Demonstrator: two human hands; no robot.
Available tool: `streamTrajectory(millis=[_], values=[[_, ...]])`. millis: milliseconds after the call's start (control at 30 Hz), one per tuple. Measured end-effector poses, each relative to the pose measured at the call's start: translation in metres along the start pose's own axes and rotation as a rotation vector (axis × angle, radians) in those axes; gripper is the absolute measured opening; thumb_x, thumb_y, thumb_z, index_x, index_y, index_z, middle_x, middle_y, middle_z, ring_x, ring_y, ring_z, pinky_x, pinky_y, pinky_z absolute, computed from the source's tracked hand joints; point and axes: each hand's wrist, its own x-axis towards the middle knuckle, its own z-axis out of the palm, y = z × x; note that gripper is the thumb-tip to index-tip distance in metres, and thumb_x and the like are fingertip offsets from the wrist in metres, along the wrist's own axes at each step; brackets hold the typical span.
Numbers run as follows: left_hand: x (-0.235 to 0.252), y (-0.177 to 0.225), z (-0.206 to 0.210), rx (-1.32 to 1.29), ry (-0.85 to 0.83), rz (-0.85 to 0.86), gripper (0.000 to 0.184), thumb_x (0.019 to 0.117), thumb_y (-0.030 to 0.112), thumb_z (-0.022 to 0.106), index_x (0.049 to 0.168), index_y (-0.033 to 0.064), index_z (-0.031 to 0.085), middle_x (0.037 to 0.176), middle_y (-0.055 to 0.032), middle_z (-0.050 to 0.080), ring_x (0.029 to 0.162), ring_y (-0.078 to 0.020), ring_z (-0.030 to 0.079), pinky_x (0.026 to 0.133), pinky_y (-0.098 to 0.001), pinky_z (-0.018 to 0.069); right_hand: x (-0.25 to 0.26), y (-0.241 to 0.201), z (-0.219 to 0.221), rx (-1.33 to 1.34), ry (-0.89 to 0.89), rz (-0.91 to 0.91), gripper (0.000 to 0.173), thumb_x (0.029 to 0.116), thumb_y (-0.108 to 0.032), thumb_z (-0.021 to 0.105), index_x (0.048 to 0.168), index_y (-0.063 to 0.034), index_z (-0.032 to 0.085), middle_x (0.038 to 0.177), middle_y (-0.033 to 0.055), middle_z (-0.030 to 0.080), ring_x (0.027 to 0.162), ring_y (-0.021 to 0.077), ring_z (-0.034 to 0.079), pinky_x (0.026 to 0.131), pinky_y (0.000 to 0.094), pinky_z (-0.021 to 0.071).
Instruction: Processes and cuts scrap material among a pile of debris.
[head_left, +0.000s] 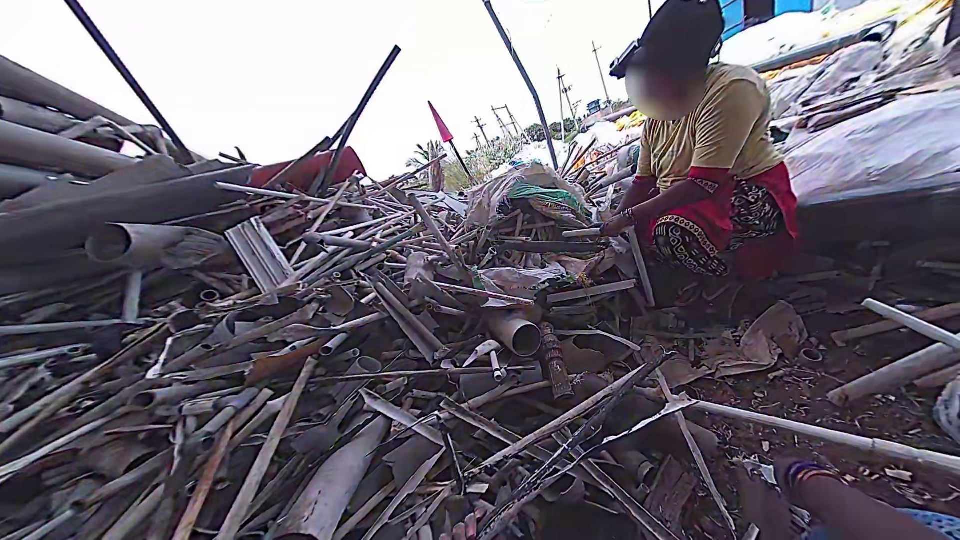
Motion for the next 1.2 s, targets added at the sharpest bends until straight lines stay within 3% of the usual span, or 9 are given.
streamTrajectory(millis=[133,267,333,467,600,733,900,1033,1200], values=[[-0.008,-0.001,0.013,-0.018,0.042,0.0,0.045,0.1038,0.014,0.03,0.061,0.0144,0.041,0.047,0.0032,0.041,0.042,-0.0116,0.048,0.052,-0.0262,0.052,0.081,0.022,0.015,-0.113,0.001,-0.128,0.039,0.1021,-0.015,0.054,0.108,0.0225,0.064,0.122,0.0427,0.061,0.124,0.0574,0.056,0.1,0.0713,0.0419],[-0.009,-0.001,0.017,-0.005,0.064,-0.036,0.039,0.1013,0.014,0.029,0.063,0.0138,0.039,0.048,0.0025,0.039,0.043,-0.0118,0.047,0.054,-0.0268,0.0513,0.002,0.004,-0.004,-0.093,-0.019,-0.026,0.048,0.1108,-0.024,0.042,0.143,0.0108,0.048,0.153,0.0321,0.043,0.145,0.0451,0.041,0.116,0.0583,0.0323],[-0.007,-0.002,0.013,-0.007,0.048,-0.017,0.041,0.1022,0.013,0.029,0.063,0.0145,0.039,0.047,0.0033,0.04,0.042,-0.0111,0.048,0.052,-0.026,0.0519,0.034,0.006,-0.004,-0.137,-0.053,-0.005,0.052,0.1077,-0.029,0.049,0.14,0.0118,0.052,0.15,0.0332,0.047,0.142,0.0464,0.045,0.112,0.0613,0.0368],[-0.003,-0.001,0.007,-0.028,-0.005,-0.002,0.049,0.1063,0.015,0.027,0.06,0.0154,0.044,0.046,0.005,0.044,0.041,-0.0093,0.049,0.053,-0.0237,0.0522,0.102,0.021,0.014,-0.156,0.043,-0.025,0.036,0.0976,-0.017,0.063,0.111,0.0163,0.067,0.126,0.0362,0.063,0.126,0.0535,0.056,0.1,0.07,0.0418],[-0.001,-0.001,0.003,-0.05,-0.052,0.019,0.049,0.1052,0.015,0.03,0.058,0.0145,0.045,0.045,0.0039,0.043,0.042,-0.0098,0.049,0.054,-0.0254,0.0522,0.094,0.017,0.013,-0.072,0.017,-0.003,0.036,0.1014,-0.013,0.056,0.115,0.019,0.063,0.132,0.0379,0.059,0.13,0.0529,0.054,0.104,0.0679,0.0415],[0.004,0.002,-0.002,-0.042,-0.103,0.015,0.052,0.1072,0.019,0.027,0.059,0.0153,0.046,0.045,0.0048,0.045,0.043,-0.0092,0.051,0.057,-0.0256,0.0535,0.014,-0.001,0.002,-0.043,-0.005,0.008,0.044,0.1096,-0.013,0.04,0.145,0.0113,0.046,0.159,0.029,0.038,0.15,0.0431,0.034,0.121,0.0557,0.0268],[0.007,0.001,-0.003,-0.036,-0.073,0.017,0.053,0.1072,0.021,0.028,0.059,0.0151,0.048,0.045,0.0052,0.045,0.042,-0.009,0.05,0.056,-0.0255,0.0542,0.13,0.028,0.02,-0.205,-0.055,-0.018,0.043,0.1006,-0.028,0.058,0.118,0.0108,0.067,0.13,0.0312,0.063,0.127,0.0473,0.059,0.1,0.0666,0.0444],[0.005,0.0,-0.002,-0.006,-0.059,0.008,0.054,0.1077,0.021,0.027,0.058,0.0165,0.047,0.045,0.0061,0.044,0.042,-0.0082,0.05,0.056,-0.0256,0.0545,0.097,0.014,0.021,-0.139,0.007,0.068,0.044,0.1063,-0.023,0.05,0.133,0.0112,0.059,0.144,0.0301,0.055,0.138,0.046,0.049,0.111,0.0631,0.0358],[0.003,0.0,-0.003,-0.02,-0.067,-0.012,0.053,0.1077,0.021,0.028,0.059,0.0158,0.048,0.045,0.006,0.045,0.041,-0.0085,0.051,0.056,-0.0254,0.0546,0.134,0.027,0.028,-0.099,-0.035,0.088,0.04,0.1037,-0.021,0.056,0.128,0.01,0.062,0.14,0.0306,0.057,0.134,0.0451,0.053,0.107,0.0635,0.041]])
